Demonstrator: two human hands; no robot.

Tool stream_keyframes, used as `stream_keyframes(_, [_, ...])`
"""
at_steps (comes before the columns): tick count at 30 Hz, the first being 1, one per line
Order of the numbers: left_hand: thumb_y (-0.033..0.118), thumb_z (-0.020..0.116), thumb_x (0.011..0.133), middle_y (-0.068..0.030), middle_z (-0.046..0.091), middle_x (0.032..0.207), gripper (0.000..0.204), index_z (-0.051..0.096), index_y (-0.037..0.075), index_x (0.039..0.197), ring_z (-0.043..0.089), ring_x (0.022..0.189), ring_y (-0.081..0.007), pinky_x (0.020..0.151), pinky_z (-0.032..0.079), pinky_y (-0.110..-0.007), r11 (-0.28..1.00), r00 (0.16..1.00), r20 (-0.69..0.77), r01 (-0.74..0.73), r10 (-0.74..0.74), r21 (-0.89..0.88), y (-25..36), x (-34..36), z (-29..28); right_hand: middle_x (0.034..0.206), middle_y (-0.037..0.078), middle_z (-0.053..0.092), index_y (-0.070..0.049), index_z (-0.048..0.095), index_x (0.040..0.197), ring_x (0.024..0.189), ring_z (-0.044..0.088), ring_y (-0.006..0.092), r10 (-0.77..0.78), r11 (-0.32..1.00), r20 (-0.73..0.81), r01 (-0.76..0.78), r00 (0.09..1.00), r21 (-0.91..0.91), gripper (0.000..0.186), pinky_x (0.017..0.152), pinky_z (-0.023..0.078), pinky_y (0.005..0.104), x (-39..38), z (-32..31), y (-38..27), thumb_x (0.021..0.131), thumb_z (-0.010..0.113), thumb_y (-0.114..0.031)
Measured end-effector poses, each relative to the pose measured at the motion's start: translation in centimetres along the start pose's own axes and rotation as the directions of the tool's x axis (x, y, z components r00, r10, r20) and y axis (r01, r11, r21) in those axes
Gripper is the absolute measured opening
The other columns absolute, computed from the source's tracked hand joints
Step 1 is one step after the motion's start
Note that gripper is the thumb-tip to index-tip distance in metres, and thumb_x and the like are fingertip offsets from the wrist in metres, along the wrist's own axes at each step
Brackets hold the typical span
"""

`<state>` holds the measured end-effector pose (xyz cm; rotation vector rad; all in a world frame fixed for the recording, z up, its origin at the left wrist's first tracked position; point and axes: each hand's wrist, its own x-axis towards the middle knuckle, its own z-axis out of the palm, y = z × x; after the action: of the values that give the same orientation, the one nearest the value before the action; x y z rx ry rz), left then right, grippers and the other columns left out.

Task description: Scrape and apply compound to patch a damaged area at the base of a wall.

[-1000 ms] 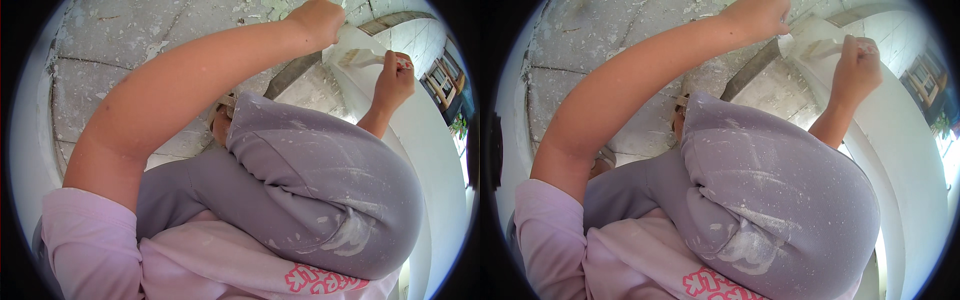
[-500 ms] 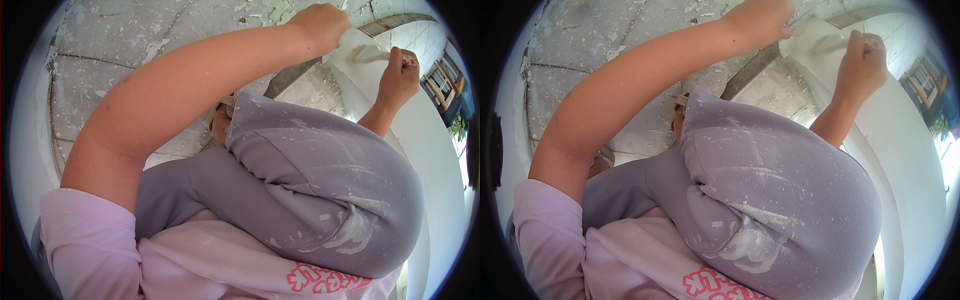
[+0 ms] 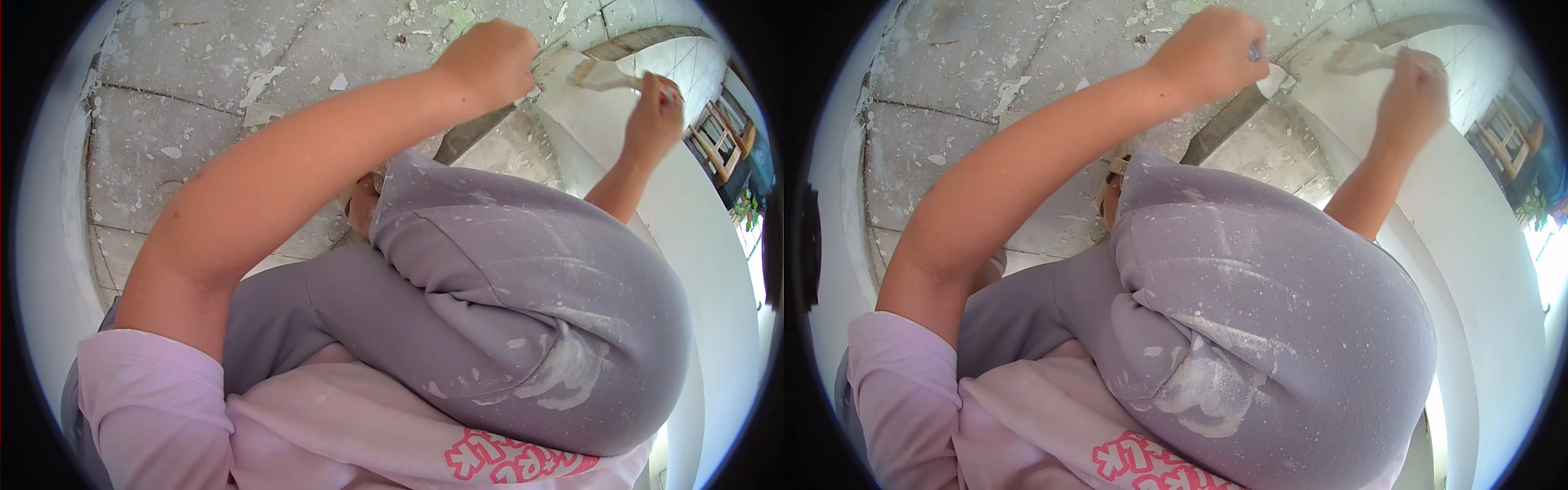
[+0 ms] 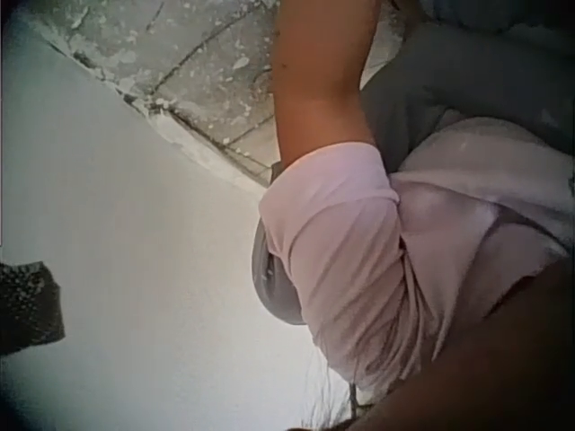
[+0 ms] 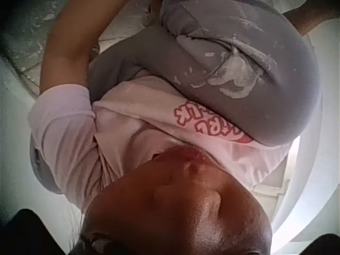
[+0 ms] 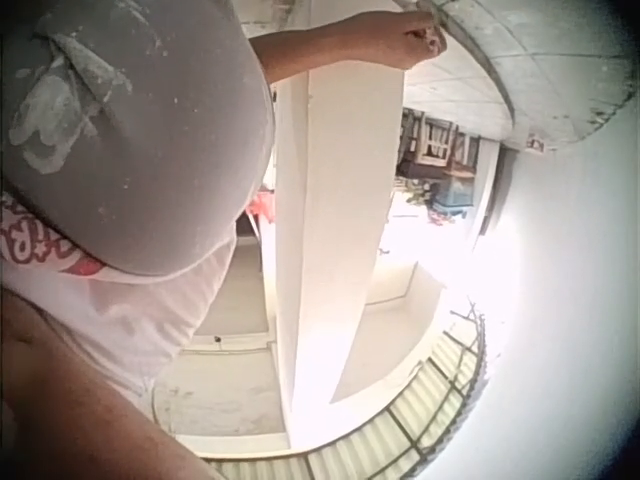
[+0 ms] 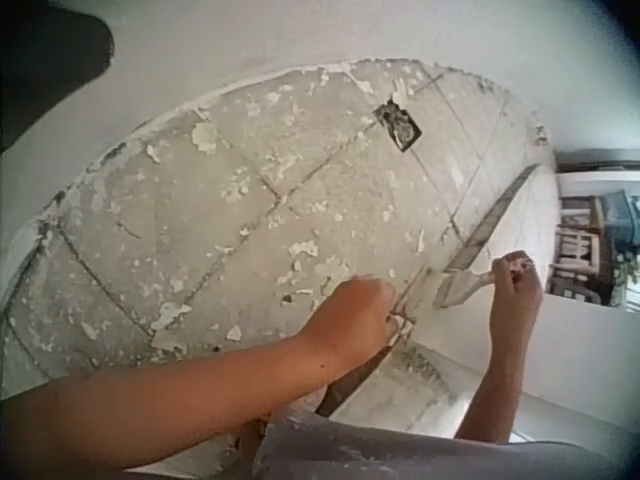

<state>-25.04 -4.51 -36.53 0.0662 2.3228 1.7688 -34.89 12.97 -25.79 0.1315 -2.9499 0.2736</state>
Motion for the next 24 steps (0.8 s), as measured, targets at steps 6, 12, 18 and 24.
stream_keyframes(6, [0.014,0.061,0.072,-0.0281,0.061,0.081,0.017,0.062,-0.004,0.073,0.060,0.081,-0.0444,0.075,0.048,-0.051,0.997,0.987,-0.157,-0.034,0.045,0.074,-3.5,0.0,-2.0,0.073,0.014,0.065,0.000,0.064,0.086,0.069,0.062,0.0292,0.082,0.988,0.115,-0.066,0.990,-0.141,0.030,0.069,0.048,0.0386,-1.7,4.8,1.8,0.083,0.060,-0.029])
stream_keyframes(12, [0.016,0.066,0.068,-0.0264,0.061,0.077,0.019,0.063,-0.003,0.070,0.061,0.079,-0.0428,0.073,0.048,-0.049,0.998,0.967,-0.252,0.055,-0.047,0.022,-4.1,-1.0,-4.4,0.076,0.015,0.066,-0.002,0.064,0.086,0.074,0.064,0.0337,0.055,0.956,0.116,-0.019,0.992,-0.291,0.032,0.071,0.049,0.0402,-0.5,3.1,-1.3,0.084,0.055,-0.032])
stream_keyframes(18, [0.015,0.066,0.068,-0.0255,0.061,0.077,0.019,0.063,-0.003,0.070,0.060,0.079,-0.0427,0.073,0.048,-0.049,0.999,0.968,-0.245,0.048,-0.049,-0.009,-3.9,-1.3,-4.0,0.079,0.014,0.067,0.000,0.065,0.093,0.078,0.064,0.0354,-0.027,0.951,0.159,0.074,0.987,-0.300,0.035,0.076,0.049,0.0416,0.3,5.6,1.0,0.083,0.055,-0.033])
stream_keyframes(24, [0.015,0.066,0.068,-0.0254,0.061,0.077,0.019,0.062,-0.003,0.070,0.060,0.080,-0.0423,0.073,0.048,-0.049,1.000,0.968,-0.252,0.018,-0.019,-0.008,-3.9,-1.8,-4.2,0.081,0.015,0.068,0.000,0.065,0.096,0.082,0.065,0.0356,-0.020,0.920,0.197,0.095,0.980,-0.380,0.037,0.077,0.049,0.0422,-0.2,4.8,-1.0,0.084,0.053,-0.033])
